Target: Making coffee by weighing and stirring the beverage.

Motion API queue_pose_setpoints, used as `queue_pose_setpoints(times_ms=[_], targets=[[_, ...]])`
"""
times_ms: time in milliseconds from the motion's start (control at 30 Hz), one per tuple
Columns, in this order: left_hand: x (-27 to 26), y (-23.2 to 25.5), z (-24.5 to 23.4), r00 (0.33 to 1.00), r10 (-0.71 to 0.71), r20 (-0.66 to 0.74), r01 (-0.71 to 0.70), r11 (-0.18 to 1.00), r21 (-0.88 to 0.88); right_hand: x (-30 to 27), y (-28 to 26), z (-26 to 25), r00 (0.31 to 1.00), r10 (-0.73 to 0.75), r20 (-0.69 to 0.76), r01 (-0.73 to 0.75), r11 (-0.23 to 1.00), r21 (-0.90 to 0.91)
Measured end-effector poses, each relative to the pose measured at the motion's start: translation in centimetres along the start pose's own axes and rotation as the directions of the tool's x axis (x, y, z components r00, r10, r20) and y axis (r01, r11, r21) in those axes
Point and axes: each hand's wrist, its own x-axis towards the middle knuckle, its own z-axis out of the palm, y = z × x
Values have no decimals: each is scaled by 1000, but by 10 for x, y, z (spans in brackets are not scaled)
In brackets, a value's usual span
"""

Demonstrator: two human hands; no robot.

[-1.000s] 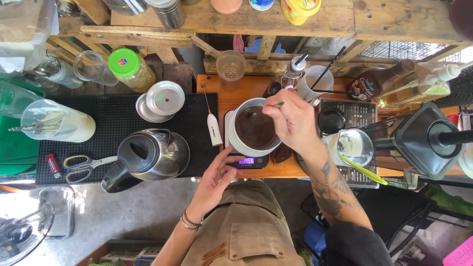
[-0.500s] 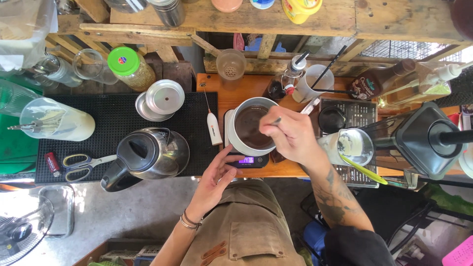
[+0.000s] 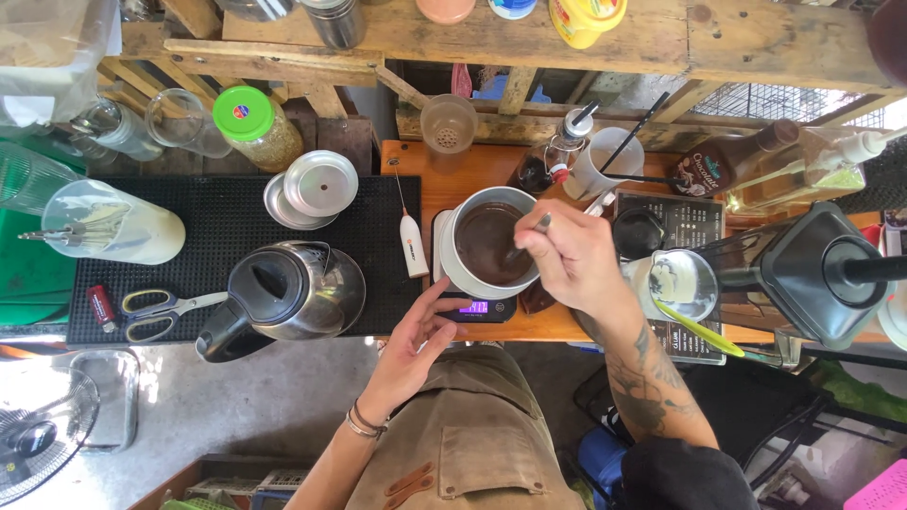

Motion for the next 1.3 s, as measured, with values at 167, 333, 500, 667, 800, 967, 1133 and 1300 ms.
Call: queue_pose_setpoints(times_ms=[167, 333, 500, 667, 800, 967, 1133, 1300], targets=[[-1, 2, 1, 1000, -5, 10, 5, 1000, 10, 4, 5, 7, 1000, -17, -19, 19, 995, 103], [-4, 8, 2, 999, -40, -11, 40, 999, 6, 8, 4, 3, 981, -148, -126, 125, 977, -175], [-7, -1, -4, 1000, -26, -15, 25, 999, -27, 0, 3, 5, 998, -12, -54, 13, 1000, 3], [-9, -4, -8, 1000, -8, -3, 8, 1000, -26, 2, 4, 8, 991, -52, -122, 49, 998, -32], [-11, -5, -12, 1000, -6, -6, 6, 1000, -24, 0, 1, 7, 995, -23, -101, 17, 998, -62], [-13, -10, -15, 1000, -31, 5, 31, 999, -17, 3, -3, 13, 995, 29, -94, -29, 1000, -7], [-16, -16, -23, 994, -81, 78, 85, 995, -54, -5, -1, 13, 989, 80, -126, -89, 994, -66], [-15, -15, -35, 980, -135, 149, 140, 990, -23, -5, -8, 19, 979, 21, -205, -46, 992, -119]])
